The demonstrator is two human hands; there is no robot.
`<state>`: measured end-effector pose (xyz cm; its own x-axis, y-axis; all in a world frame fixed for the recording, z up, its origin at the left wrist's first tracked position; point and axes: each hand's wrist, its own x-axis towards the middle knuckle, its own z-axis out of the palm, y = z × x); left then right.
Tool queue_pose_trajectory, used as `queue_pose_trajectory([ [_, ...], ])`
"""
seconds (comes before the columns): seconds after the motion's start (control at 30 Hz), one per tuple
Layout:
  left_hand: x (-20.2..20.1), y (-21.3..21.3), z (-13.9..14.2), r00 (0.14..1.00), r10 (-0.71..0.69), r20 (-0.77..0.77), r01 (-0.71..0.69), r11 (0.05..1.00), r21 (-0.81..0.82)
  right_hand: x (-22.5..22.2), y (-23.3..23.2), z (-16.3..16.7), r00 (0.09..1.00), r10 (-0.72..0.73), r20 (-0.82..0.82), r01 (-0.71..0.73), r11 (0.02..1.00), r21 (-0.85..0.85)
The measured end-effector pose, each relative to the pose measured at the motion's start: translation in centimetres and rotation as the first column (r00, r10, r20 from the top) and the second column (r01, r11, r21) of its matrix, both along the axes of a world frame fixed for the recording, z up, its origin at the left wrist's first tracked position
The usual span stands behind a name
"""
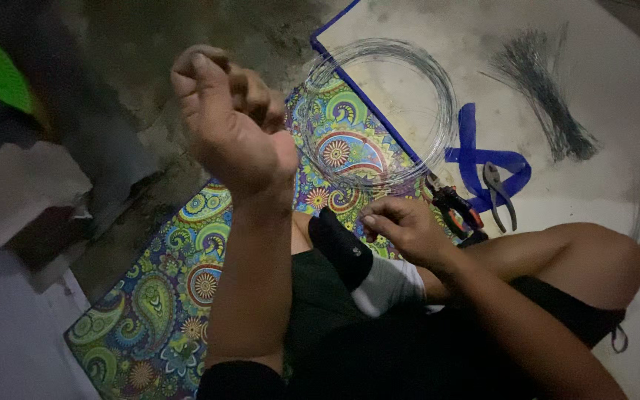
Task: The person sits on the floor and twists cut wire strands together by hand into tight bundles, repeatedly folding and winding the wire, and occasionally uses pliers to grip or cut the wire while working over a coil of wire on a mat.
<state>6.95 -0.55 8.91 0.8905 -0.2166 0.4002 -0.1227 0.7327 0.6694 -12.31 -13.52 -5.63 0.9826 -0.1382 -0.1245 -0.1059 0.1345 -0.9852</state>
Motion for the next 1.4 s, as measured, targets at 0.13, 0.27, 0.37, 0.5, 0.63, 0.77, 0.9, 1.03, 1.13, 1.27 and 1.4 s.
queue_pose_trajectory([
  [0.13, 0.8, 0.6, 0.2, 0.996, 0.048, -0.073, -0.049, 0.999, -0.003, 0.0, 0.2, -0.1, 1.000, -0.019, -0.019, 0.018, 0.998, -0.056],
  [0.27, 1.1, 0.6, -0.1, 0.998, 0.039, -0.053, -0.040, 0.999, -0.010, 0.1, 0.2, 0.0, 1.000, 0.007, -0.026, -0.007, 1.000, -0.019],
  [0.37, 1.1, 0.9, -0.5, 0.997, 0.043, -0.062, -0.043, 0.999, 0.002, 0.2, 0.1, 0.2, 0.998, 0.015, -0.062, -0.017, 0.999, -0.044],
  [0.5, 1.7, 2.4, -1.3, 0.992, -0.119, -0.044, 0.116, 0.991, -0.065, 0.8, -0.3, 0.4, 0.994, 0.050, -0.099, -0.057, 0.996, -0.072],
  [0.63, 3.7, 4.7, -3.6, 0.975, -0.204, -0.084, 0.194, 0.974, -0.119, 1.7, -0.9, 0.7, 0.997, -0.002, -0.075, -0.006, 0.994, -0.107],
  [0.77, 5.5, 7.4, -7.6, 0.941, 0.170, -0.292, -0.133, 0.981, 0.143, 2.7, -1.7, 1.1, 0.997, -0.044, -0.065, 0.000, 0.827, -0.562],
  [0.9, 4.0, 11.7, -9.3, 0.729, 0.651, 0.212, -0.665, 0.601, 0.443, 4.0, -1.5, 0.8, 0.993, 0.040, -0.108, -0.105, 0.701, -0.705],
  [1.03, -2.8, 12.9, -10.4, 0.470, 0.125, 0.874, -0.882, 0.029, 0.470, 4.5, 0.2, -0.4, 0.983, 0.183, -0.006, -0.129, 0.669, -0.732],
  [1.13, -6.9, 11.0, -12.3, 0.454, -0.465, 0.760, -0.786, 0.193, 0.587, 4.8, 2.4, -1.1, 0.947, 0.281, -0.155, -0.302, 0.617, -0.727],
  [1.27, -6.9, 8.6, -14.9, 0.668, -0.729, 0.150, -0.388, -0.170, 0.906, 4.3, 2.9, -0.9, 0.933, 0.315, -0.174, -0.338, 0.603, -0.723],
  [1.4, -7.5, 8.0, -16.9, 0.628, -0.731, 0.267, -0.415, -0.025, 0.909, 4.0, 0.8, 0.0, 0.897, 0.299, -0.325, -0.441, 0.613, -0.656],
])
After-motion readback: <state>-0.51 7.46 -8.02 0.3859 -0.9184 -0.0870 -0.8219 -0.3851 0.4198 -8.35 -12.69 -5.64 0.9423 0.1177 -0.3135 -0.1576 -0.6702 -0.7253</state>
